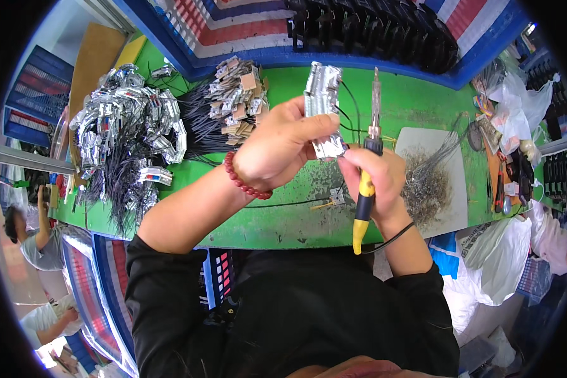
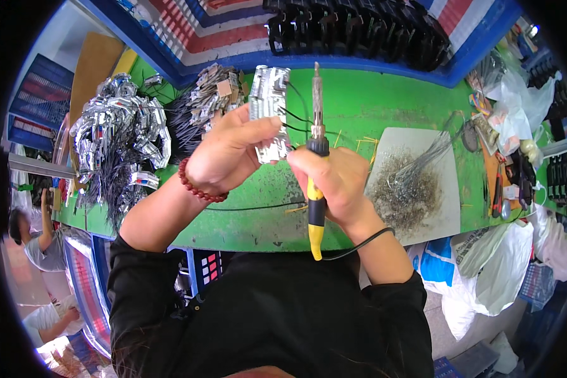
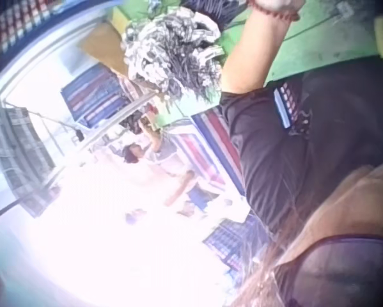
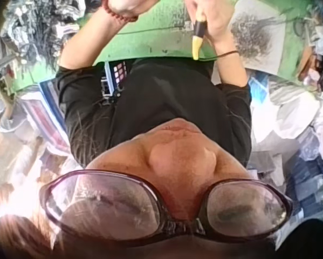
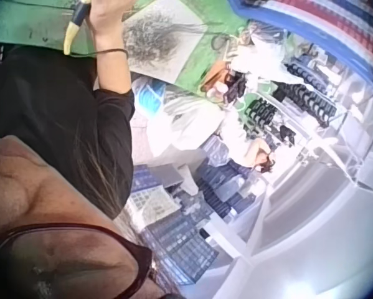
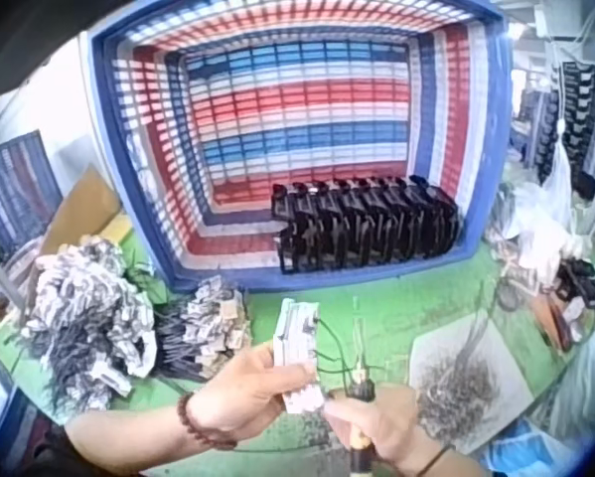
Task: The person solders wires to toy car parts using a soldering iron, places the assembled pieces into a storage bin, and solders wires onto circuit boards.
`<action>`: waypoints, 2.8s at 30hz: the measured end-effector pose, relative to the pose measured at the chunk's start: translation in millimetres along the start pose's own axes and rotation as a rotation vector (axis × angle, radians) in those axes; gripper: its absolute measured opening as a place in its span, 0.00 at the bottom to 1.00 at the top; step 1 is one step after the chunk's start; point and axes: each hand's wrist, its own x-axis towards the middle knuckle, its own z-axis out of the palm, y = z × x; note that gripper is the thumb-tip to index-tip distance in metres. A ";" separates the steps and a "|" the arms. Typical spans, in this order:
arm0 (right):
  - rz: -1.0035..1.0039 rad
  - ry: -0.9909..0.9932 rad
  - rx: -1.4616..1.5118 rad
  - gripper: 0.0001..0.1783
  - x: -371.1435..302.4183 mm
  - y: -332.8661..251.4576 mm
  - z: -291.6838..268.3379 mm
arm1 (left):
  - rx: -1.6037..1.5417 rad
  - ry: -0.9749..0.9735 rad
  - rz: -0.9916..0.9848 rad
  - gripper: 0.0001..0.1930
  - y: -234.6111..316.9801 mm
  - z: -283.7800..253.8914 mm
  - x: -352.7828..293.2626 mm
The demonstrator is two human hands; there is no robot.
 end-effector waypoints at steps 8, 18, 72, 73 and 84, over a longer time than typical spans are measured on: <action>0.259 -0.268 -0.117 0.16 -34.3 29.3 -54.2 | 0.565 0.409 0.353 0.14 5.0 -87.2 -50.6; 0.692 -0.212 0.299 0.15 -119.2 -18.8 13.1 | 2.030 0.972 0.480 0.28 -80.9 -111.1 -107.0; 0.773 -0.131 0.368 0.24 -141.2 -28.4 -8.7 | 1.049 0.176 0.415 0.05 -153.8 -10.0 -29.5; 0.759 -0.136 0.376 0.23 -141.5 -28.2 -8.2 | 1.040 0.177 0.420 0.05 -154.1 -10.0 -29.6; 0.876 -0.060 0.437 0.23 -135.5 -26.3 -6.2 | 1.142 0.196 0.460 0.06 -161.8 -7.1 -30.6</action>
